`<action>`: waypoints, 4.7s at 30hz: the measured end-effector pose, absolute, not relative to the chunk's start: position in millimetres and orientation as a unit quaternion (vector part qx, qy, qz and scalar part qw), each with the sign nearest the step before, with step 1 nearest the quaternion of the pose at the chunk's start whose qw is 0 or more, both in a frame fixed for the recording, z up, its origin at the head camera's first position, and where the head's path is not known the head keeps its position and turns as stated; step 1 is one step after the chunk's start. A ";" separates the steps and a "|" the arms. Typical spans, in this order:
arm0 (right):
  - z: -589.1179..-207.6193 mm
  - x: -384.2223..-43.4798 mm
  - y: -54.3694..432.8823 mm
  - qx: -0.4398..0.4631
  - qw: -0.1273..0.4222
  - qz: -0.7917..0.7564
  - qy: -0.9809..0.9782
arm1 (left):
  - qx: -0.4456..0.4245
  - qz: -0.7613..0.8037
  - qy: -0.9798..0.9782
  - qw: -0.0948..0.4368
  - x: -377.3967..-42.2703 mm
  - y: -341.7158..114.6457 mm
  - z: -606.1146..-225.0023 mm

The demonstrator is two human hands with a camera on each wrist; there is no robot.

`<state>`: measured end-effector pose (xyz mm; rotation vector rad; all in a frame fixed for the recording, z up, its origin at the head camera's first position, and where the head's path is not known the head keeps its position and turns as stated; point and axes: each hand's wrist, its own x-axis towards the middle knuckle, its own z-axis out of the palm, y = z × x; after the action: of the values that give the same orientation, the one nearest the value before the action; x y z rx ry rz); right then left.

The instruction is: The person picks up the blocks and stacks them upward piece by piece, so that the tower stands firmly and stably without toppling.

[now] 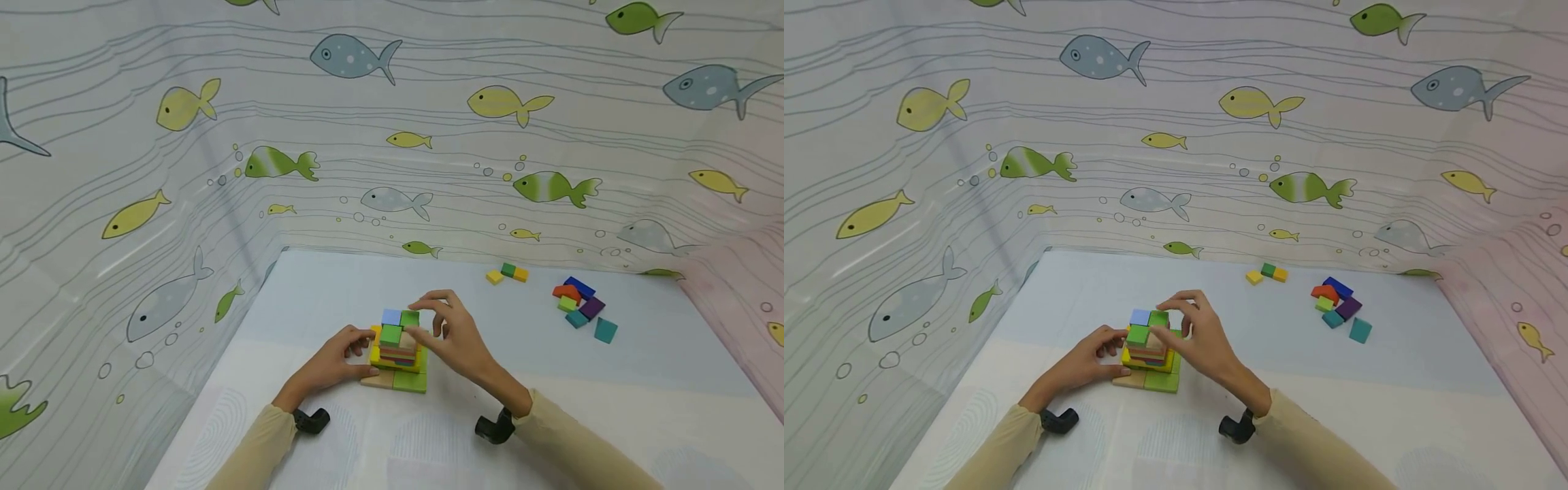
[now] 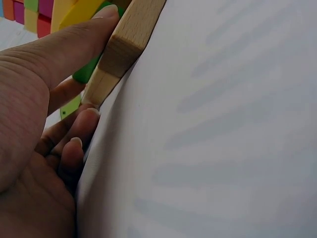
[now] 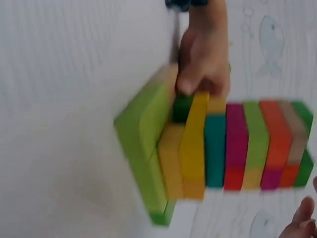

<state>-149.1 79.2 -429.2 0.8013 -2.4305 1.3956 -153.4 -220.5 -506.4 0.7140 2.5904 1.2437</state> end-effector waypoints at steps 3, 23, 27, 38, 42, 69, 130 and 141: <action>-434.8 -171.0 98.5 0.226 0.099 0.486 -0.838 | 0.236 0.417 0.873 0.092 -153.0 -221.0 -505.6; -500.4 -282.8 207.7 -0.050 0.040 0.441 -0.895 | 0.231 0.416 0.874 0.101 -151.1 -219.8 -506.5; -502.5 -286.1 207.7 -0.073 0.039 0.429 -0.900 | 0.227 0.416 0.875 0.101 -151.3 -219.8 -506.5; -502.4 -291.4 206.4 -0.080 0.040 0.387 -0.918 | 0.219 0.419 0.874 0.107 -150.9 -220.7 -505.2; -500.2 -290.6 206.2 -0.075 0.033 0.395 -0.915 | 0.221 0.420 0.874 0.107 -150.3 -221.0 -504.3; -420.1 -163.0 145.8 0.172 0.059 0.447 -0.876 | 0.234 0.406 0.879 0.089 -149.6 -219.9 -506.5; -489.9 -282.7 260.2 -0.148 -0.020 0.526 -0.837 | 0.223 0.409 0.879 0.101 -149.8 -219.6 -504.7; -498.9 -299.5 267.3 -0.192 -0.066 0.491 -0.847 | 0.219 0.410 0.879 0.104 -148.5 -219.6 -504.0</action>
<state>-299.5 267.3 -498.9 -0.6312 -2.7786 1.6114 -148.5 -219.6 -504.0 0.6444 2.5928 1.2094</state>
